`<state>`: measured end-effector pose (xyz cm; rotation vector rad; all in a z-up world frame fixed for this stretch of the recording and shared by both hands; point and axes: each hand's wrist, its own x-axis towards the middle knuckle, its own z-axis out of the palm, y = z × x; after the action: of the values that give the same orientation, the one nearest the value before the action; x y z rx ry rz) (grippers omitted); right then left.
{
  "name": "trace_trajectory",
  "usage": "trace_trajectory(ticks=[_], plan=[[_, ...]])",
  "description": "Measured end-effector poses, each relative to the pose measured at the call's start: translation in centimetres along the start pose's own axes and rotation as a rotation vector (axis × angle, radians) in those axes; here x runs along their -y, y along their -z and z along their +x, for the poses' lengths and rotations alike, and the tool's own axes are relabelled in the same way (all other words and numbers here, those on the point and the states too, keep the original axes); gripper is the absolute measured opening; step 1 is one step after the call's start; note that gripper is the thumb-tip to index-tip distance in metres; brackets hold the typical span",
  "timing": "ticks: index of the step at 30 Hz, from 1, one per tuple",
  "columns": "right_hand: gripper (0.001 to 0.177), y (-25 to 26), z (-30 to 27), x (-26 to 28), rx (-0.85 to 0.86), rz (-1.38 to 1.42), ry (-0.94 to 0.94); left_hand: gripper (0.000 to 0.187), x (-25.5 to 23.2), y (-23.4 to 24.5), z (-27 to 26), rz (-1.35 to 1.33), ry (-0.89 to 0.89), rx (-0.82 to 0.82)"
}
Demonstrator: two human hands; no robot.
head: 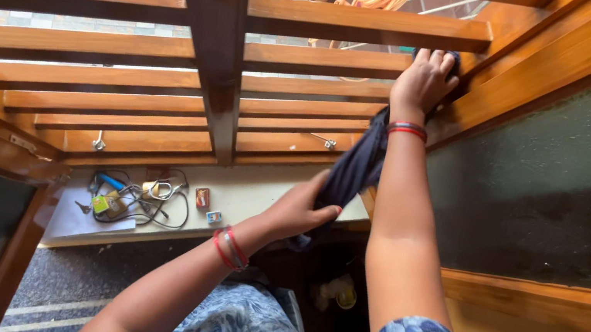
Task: The person wipes the wooden slats and frame of a window using a dark cloth. They move the cloth along the horizontal and vertical bars, then wipe the glass pane and the surrounding frame.
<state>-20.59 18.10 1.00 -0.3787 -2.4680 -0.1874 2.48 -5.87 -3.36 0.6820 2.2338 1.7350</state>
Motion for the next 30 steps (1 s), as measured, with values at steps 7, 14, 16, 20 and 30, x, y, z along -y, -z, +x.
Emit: trace_trajectory(ticks=[7, 14, 16, 20, 30], plan=[[0.015, 3.5, -4.8, 8.3, -0.071, 1.023, -0.224, 0.069, 1.8, 4.2, -6.0, -0.093, 0.121, -0.023], [0.061, 7.0, -11.5, 19.6, 0.049, 0.607, 0.403, 0.077, 4.9, 5.3, -11.1, -0.004, 0.340, -0.115], [0.065, 7.0, -12.8, 19.9, 0.123, 0.695, 0.424, 0.077, 4.8, 4.7, -11.5, -0.064, 0.333, -0.114], [0.073, 5.1, -16.8, 19.3, 0.004, 0.718, 0.495, 0.077, 4.0, 4.5, -11.7, -0.033, 0.441, -0.032], [0.045, 1.5, -17.8, 20.6, 0.137, 0.548, 0.503, 0.073, 6.3, 5.0, -13.6, 0.034, 0.383, -0.152]])
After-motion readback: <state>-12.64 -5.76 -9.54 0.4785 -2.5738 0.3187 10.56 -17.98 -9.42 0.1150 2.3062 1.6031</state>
